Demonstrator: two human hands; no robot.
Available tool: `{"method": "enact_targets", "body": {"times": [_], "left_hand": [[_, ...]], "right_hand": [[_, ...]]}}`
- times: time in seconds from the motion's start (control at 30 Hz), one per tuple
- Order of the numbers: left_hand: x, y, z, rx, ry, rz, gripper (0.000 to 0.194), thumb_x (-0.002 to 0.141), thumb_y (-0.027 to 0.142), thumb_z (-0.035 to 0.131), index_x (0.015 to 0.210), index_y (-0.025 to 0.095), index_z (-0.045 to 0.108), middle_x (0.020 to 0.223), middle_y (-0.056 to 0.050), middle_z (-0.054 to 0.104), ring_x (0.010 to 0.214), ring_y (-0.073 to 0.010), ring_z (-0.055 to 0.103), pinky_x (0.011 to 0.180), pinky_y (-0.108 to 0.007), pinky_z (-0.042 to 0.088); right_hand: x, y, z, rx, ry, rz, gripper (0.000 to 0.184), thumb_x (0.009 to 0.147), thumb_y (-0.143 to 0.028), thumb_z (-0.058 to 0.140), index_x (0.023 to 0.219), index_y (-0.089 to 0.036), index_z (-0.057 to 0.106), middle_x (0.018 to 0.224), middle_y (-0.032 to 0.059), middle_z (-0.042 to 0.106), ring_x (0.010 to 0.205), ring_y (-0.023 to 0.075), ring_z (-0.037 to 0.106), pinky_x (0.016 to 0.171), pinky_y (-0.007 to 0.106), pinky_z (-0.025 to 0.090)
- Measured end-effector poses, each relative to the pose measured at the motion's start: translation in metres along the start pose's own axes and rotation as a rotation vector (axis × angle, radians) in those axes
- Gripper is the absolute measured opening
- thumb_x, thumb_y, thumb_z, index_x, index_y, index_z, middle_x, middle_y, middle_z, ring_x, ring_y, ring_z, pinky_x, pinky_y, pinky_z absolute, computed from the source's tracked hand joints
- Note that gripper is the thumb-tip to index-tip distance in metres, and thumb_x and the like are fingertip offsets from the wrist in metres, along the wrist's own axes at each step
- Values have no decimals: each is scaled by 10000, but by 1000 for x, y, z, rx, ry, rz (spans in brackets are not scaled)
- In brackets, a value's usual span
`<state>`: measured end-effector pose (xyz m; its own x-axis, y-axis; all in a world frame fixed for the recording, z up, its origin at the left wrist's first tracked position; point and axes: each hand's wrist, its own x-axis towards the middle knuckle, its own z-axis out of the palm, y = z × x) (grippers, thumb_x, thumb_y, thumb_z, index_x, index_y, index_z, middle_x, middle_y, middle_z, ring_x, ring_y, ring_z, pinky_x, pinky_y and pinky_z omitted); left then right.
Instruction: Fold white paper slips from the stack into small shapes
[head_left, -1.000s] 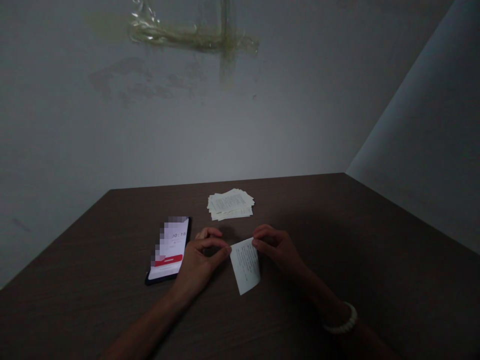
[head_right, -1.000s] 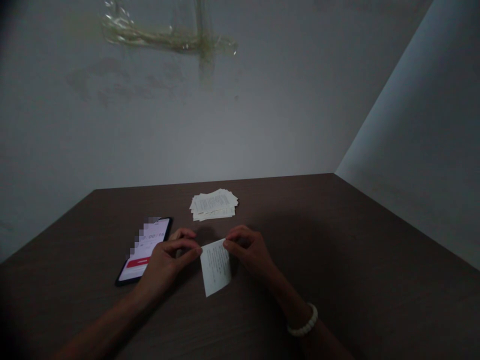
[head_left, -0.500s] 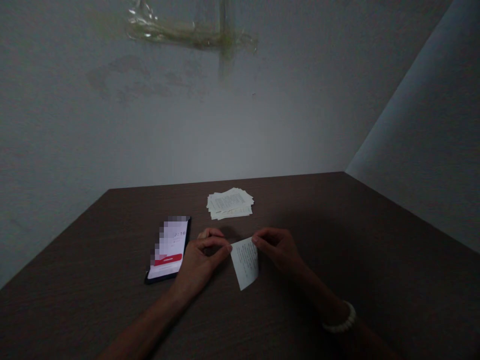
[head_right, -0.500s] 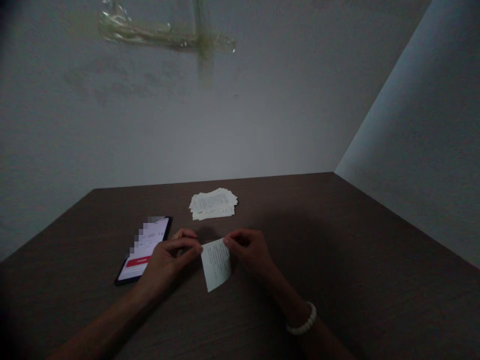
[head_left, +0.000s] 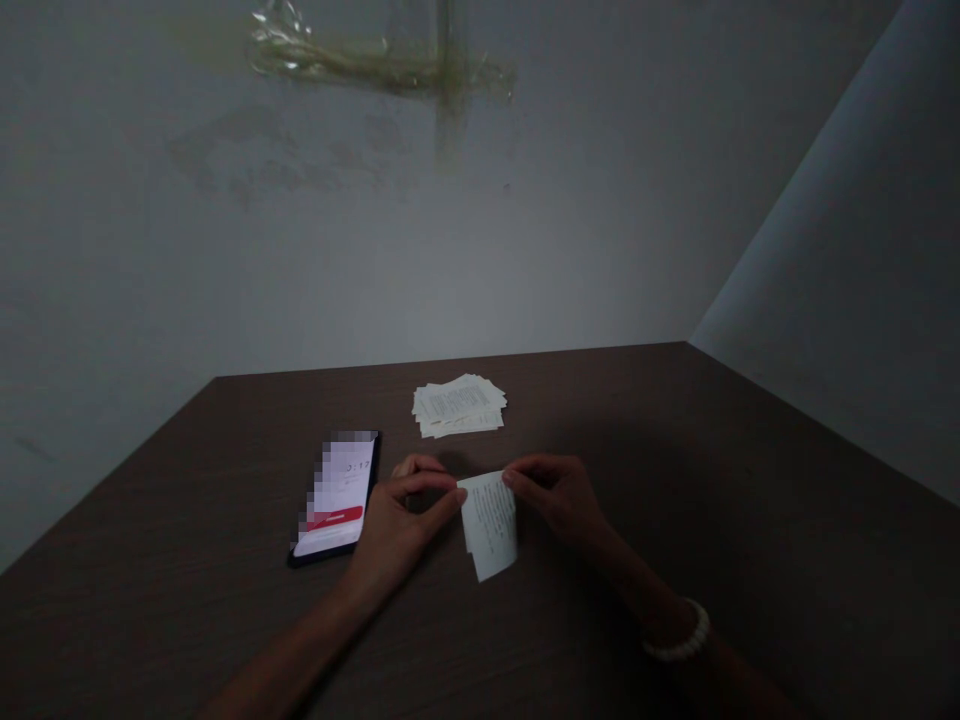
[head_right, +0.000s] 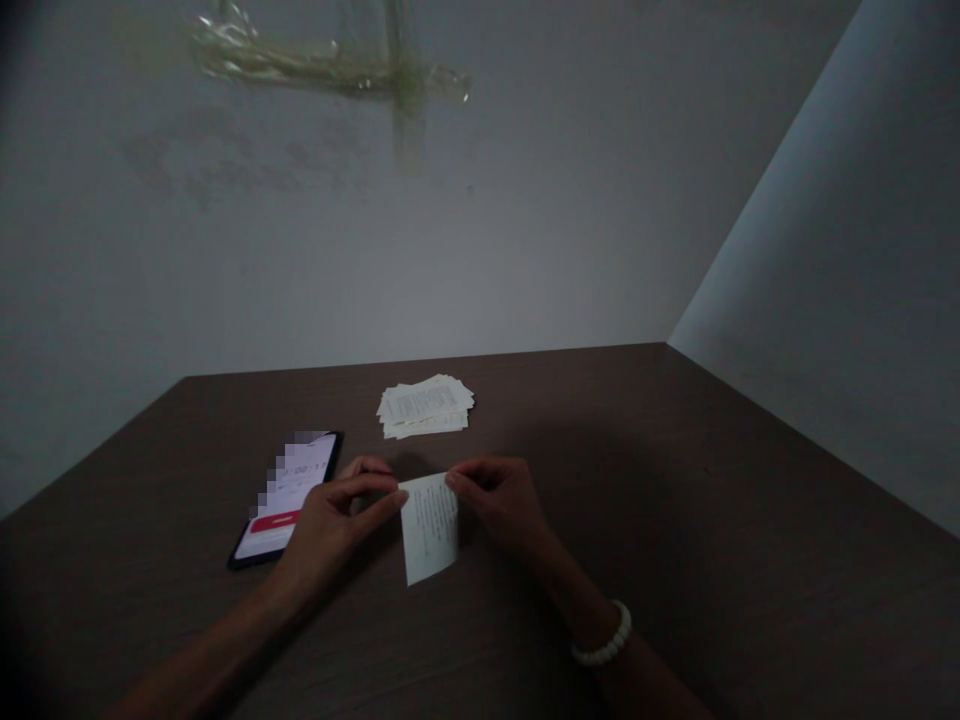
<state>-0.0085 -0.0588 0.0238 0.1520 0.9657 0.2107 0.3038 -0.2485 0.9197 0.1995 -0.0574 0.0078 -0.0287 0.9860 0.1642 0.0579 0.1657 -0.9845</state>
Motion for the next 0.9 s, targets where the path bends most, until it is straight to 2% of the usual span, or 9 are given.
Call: {"method": "enact_targets", "body": {"times": [0.27, 0.53, 0.9], "left_hand": [[0, 3, 1, 0, 54, 27, 136, 725, 344, 709, 700, 214, 742, 948, -61, 588, 926, -234, 569, 861, -401, 448], [0, 3, 0, 21, 46, 20, 130, 731, 339, 693, 702, 221, 739, 929, -62, 587, 933, -245, 558, 872, -435, 440], [-1, 5, 1, -1, 53, 14, 133, 731, 342, 696, 688, 224, 741, 910, -50, 580, 892, -222, 570, 849, -405, 442]], "right_hand": [[0, 0, 0, 8, -6, 4, 183, 724, -355, 728, 735, -172, 735, 699, 31, 718, 637, 166, 649, 597, 268, 501], [0, 3, 0, -2, -30, -13, 181, 745, -357, 707, 746, -179, 733, 702, 19, 716, 643, 162, 652, 604, 265, 510], [-1, 0, 0, 15, -22, -10, 187, 718, -356, 721, 707, -169, 720, 668, 21, 705, 612, 156, 636, 576, 257, 498]]}}
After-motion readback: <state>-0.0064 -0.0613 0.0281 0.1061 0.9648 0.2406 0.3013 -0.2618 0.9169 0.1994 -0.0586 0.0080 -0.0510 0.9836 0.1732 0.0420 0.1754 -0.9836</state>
